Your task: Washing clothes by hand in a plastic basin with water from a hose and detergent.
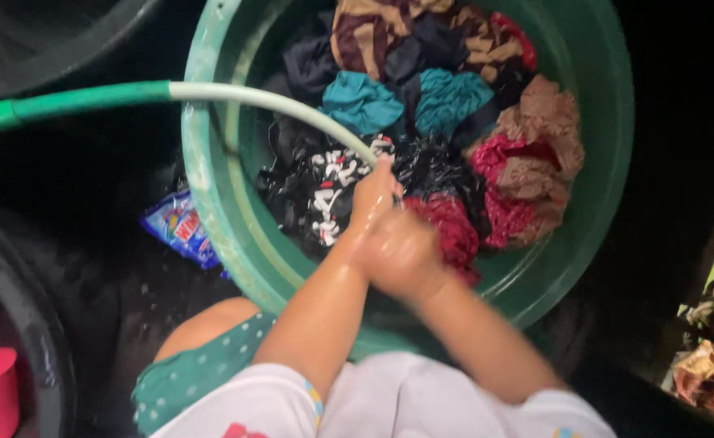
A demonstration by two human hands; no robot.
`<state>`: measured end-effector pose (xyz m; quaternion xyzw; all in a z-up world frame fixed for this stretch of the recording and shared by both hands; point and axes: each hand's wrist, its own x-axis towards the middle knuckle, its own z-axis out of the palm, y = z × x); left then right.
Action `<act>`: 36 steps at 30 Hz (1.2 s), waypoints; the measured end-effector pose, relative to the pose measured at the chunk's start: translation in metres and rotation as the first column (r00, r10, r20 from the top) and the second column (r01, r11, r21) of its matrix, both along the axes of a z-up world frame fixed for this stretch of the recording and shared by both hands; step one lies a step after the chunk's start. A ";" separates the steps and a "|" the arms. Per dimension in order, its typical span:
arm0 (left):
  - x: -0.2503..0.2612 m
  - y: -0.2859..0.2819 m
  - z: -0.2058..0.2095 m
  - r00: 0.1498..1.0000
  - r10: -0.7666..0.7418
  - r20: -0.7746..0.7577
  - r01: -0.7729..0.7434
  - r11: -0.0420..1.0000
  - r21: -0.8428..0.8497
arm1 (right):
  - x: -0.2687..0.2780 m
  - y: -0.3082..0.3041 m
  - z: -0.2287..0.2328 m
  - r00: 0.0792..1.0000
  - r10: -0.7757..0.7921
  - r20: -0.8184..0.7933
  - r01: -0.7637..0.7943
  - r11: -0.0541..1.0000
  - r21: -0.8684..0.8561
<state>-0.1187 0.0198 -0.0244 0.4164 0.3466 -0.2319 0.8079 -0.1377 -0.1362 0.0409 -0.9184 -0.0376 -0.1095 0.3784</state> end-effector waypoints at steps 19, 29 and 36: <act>0.033 -0.006 0.078 0.668 -0.414 0.618 -0.129 0.754 0.644 | 0.022 0.025 -0.046 0.995 0.055 -0.081 -0.085 0.893 -0.442; 0.045 0.002 0.087 0.742 -0.413 0.528 0.055 0.822 0.566 | 0.050 0.022 -0.085 0.936 -0.095 -0.339 -0.150 0.763 -0.628; 0.049 0.001 0.093 0.783 -0.322 0.532 0.065 0.893 0.445 | 0.036 -0.002 -0.021 0.969 0.037 -0.243 -0.086 0.978 -0.192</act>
